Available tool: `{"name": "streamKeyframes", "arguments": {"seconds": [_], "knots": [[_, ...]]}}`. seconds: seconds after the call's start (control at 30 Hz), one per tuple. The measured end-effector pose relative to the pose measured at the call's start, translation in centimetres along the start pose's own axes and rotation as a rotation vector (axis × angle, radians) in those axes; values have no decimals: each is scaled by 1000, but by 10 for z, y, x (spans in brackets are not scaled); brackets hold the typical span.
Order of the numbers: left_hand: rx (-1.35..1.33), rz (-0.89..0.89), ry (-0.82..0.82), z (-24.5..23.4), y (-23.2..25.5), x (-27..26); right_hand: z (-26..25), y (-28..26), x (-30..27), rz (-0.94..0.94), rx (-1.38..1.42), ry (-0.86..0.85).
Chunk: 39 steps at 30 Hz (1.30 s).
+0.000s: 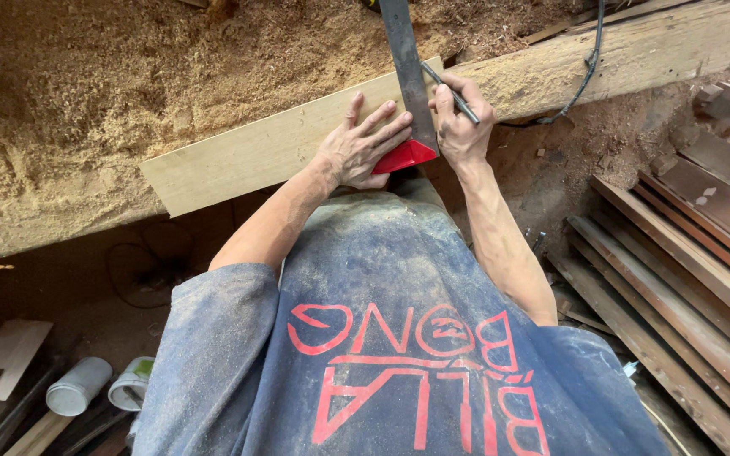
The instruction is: The person measures a wooden board with a tape measure, marks a line with a square and pencil, and cuts through the wood with a circular saw.
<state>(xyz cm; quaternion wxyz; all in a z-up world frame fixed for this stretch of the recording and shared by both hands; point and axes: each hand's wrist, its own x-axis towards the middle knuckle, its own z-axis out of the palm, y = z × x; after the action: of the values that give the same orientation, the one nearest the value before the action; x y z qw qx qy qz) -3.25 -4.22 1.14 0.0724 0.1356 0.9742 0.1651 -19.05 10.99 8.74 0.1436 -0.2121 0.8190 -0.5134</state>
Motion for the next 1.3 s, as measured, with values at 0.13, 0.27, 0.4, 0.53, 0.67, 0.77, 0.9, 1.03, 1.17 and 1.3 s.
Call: {"name": "streamKeyframes", "arguments": {"seconds": [0.13,0.27,0.4,0.53,0.67,0.77,0.9,1.03,1.17,1.3], "knots": [[1,7,29,1,-1,-1,-8,-8,4,-84,-123,-61],[-45,6,28,1,-1,-1,-23,-9,-5,-218,-292,-115],[9,-1,-33,-1,0,0,-46,-6,-31,-171,-295,-214],[-60,-17,-78,-1,0,4,-64,-6,-56,-30,-272,-273],[-4,-11,-92,-3,1,3,-69,-12,-55,46,-182,-181],[-16,-2,-55,-1,-1,1,-51,-12,-35,25,-139,-98],[10,8,21,1,-1,-3,-19,-10,-5,7,-34,-75],[21,12,65,2,-1,-3,-14,-6,-4,-41,-25,-107],[-47,-1,28,-2,-2,-2,-47,7,-35,0,-130,-188],[-19,-14,-28,-9,0,-1,-64,15,-70,58,-215,-13]]}}
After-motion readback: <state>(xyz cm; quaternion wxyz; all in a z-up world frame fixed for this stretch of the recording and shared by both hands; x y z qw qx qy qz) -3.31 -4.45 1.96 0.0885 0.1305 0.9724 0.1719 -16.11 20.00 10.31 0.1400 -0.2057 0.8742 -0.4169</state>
